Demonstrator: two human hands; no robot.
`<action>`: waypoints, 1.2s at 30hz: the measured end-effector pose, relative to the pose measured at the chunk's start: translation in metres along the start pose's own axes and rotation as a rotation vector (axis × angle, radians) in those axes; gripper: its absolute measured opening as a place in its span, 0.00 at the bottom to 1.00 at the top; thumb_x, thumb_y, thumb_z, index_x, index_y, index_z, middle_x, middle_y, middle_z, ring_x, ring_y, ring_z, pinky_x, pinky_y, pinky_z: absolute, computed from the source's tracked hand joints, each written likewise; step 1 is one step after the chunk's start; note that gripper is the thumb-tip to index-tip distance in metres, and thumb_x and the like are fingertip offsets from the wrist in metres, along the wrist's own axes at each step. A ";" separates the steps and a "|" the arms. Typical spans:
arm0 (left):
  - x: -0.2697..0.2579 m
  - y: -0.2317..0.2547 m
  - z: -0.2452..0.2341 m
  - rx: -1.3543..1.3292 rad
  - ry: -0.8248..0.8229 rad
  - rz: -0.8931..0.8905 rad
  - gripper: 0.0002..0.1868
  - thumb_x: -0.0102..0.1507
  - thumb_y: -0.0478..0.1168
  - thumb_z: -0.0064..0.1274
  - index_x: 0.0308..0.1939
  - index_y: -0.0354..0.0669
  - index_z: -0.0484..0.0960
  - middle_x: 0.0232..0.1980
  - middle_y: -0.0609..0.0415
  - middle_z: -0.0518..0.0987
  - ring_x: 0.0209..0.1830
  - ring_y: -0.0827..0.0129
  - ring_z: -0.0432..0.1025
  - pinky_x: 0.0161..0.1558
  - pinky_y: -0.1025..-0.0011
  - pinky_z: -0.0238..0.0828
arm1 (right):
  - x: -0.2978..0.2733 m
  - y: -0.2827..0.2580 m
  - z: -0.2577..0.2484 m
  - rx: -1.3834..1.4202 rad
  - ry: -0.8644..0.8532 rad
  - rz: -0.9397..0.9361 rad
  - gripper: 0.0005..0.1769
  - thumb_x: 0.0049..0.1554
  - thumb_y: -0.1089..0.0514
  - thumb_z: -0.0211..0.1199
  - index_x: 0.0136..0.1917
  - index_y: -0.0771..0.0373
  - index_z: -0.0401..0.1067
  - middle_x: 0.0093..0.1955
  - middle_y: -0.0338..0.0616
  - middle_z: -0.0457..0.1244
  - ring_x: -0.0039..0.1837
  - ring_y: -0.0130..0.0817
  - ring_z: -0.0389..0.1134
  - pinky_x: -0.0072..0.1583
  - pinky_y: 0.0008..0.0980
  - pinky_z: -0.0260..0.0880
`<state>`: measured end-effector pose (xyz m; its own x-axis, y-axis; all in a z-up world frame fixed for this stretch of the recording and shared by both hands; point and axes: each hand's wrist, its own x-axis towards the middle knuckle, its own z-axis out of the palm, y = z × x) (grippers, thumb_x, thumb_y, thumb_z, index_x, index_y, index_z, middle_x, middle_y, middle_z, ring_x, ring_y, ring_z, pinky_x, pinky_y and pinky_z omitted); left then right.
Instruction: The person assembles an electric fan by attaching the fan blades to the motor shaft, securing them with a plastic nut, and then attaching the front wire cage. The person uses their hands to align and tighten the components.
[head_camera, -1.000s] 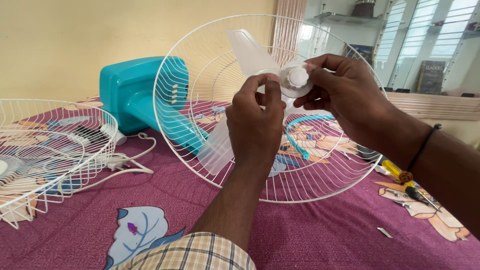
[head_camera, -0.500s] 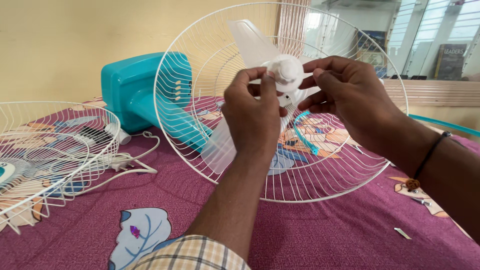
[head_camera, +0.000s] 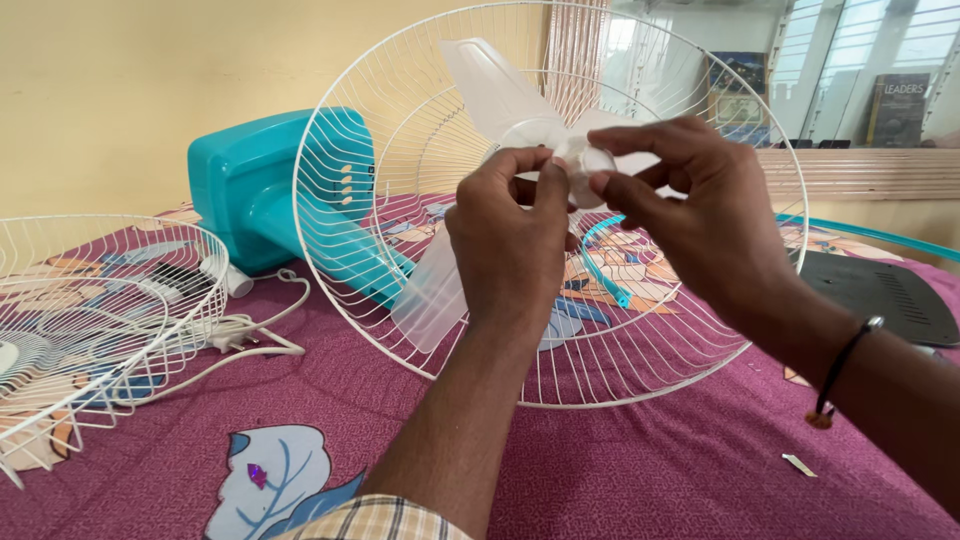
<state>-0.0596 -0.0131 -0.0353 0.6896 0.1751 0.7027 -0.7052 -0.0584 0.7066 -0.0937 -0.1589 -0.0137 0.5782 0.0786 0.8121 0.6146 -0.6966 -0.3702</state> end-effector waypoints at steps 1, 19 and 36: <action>-0.001 0.001 0.002 -0.016 -0.002 0.004 0.13 0.65 0.41 0.52 0.48 0.37 0.83 0.31 0.51 0.86 0.18 0.75 0.80 0.19 0.77 0.76 | -0.002 0.001 0.002 -0.024 0.013 0.010 0.18 0.58 0.57 0.67 0.62 0.60 0.76 0.62 0.46 0.66 0.50 0.29 0.76 0.51 0.28 0.78; -0.006 0.004 0.005 0.073 0.103 0.220 0.12 0.68 0.42 0.50 0.43 0.40 0.84 0.31 0.52 0.86 0.28 0.70 0.84 0.30 0.71 0.81 | -0.012 0.013 -0.004 -0.013 0.125 0.131 0.21 0.60 0.54 0.66 0.63 0.66 0.73 0.51 0.46 0.70 0.48 0.29 0.75 0.47 0.28 0.80; 0.037 -0.018 0.020 0.546 0.369 0.458 0.18 0.60 0.37 0.58 0.54 0.44 0.76 0.61 0.47 0.72 0.65 0.53 0.68 0.58 0.49 0.66 | -0.016 0.021 -0.010 0.007 0.185 0.172 0.21 0.60 0.49 0.67 0.60 0.66 0.76 0.43 0.43 0.73 0.43 0.26 0.74 0.44 0.27 0.76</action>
<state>-0.0179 -0.0247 -0.0206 0.1850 0.3256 0.9272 -0.6586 -0.6592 0.3629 -0.0956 -0.1817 -0.0295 0.5668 -0.1729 0.8055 0.5199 -0.6835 -0.5125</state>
